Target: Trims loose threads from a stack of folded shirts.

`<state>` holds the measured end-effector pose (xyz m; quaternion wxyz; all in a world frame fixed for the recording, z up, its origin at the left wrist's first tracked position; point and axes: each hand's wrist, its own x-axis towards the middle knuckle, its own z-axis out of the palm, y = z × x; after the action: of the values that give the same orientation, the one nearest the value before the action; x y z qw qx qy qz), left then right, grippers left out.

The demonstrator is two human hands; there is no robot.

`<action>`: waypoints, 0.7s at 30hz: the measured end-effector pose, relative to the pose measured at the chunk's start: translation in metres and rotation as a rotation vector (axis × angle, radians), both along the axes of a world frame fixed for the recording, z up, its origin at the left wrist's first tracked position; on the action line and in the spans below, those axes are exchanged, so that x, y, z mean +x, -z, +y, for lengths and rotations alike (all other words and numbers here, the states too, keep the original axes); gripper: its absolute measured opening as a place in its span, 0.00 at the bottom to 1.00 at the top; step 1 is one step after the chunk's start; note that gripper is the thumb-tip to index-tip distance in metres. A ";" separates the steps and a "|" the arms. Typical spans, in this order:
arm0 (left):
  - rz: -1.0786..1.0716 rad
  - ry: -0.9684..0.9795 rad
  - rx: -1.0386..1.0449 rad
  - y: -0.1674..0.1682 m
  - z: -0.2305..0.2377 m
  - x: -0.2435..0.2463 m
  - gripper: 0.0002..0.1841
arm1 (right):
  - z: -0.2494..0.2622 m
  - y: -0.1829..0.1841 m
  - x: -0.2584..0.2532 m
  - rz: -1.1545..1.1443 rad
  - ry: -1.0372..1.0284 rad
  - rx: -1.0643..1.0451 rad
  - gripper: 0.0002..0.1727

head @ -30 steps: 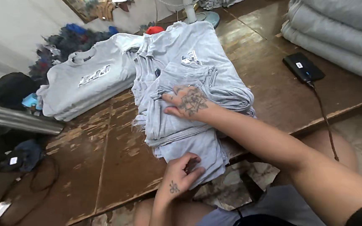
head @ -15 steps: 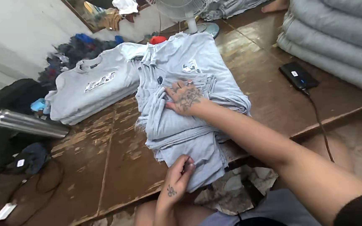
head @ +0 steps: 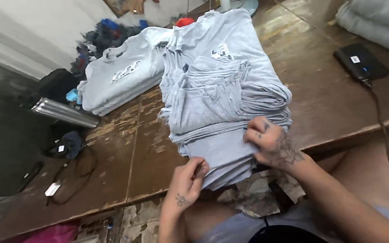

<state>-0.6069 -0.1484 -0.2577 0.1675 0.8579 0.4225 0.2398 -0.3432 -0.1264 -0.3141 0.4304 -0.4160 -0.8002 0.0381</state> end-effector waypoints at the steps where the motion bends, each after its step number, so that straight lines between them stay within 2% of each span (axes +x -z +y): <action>1: 0.098 -0.013 -0.068 0.001 -0.001 -0.004 0.10 | -0.007 0.004 0.006 -0.025 -0.047 -0.018 0.08; 3: 0.295 -0.054 -0.212 0.001 -0.005 0.002 0.09 | -0.021 0.022 0.008 -0.063 -0.091 -0.032 0.08; 5: 0.279 -0.026 -0.121 -0.005 -0.008 0.015 0.11 | -0.028 0.032 0.011 -0.022 -0.063 -0.011 0.11; 7: 0.025 0.008 -0.057 -0.011 -0.009 0.036 0.16 | -0.033 0.039 0.014 0.048 -0.057 0.001 0.12; 9: -0.312 0.015 -0.193 0.001 0.001 0.062 0.19 | -0.037 0.050 0.017 0.156 -0.067 0.060 0.11; 10: -0.403 0.010 -0.288 0.013 0.008 0.071 0.19 | -0.040 0.054 0.021 0.211 -0.079 0.075 0.11; 12: -0.500 0.013 -0.384 0.032 0.018 0.073 0.20 | -0.047 0.055 0.035 0.249 -0.098 0.054 0.12; 15: -0.609 0.086 -0.426 0.037 0.024 0.061 0.33 | -0.060 0.043 0.058 0.148 -0.102 -0.067 0.15; 16: -0.644 0.103 -0.428 0.036 0.024 0.061 0.33 | -0.062 0.037 0.061 0.115 -0.087 -0.098 0.16; 19: -0.753 0.126 -0.412 0.031 0.022 0.075 0.23 | -0.052 0.017 0.048 0.120 -0.031 -0.138 0.20; 21: -0.733 0.110 -0.403 0.033 0.020 0.085 0.22 | -0.040 0.012 0.031 0.131 -0.006 -0.159 0.21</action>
<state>-0.5216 -0.1285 -0.2910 0.4836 0.6871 0.3271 0.4325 -0.3121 -0.1664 -0.3263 0.4474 -0.4433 -0.7658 0.1300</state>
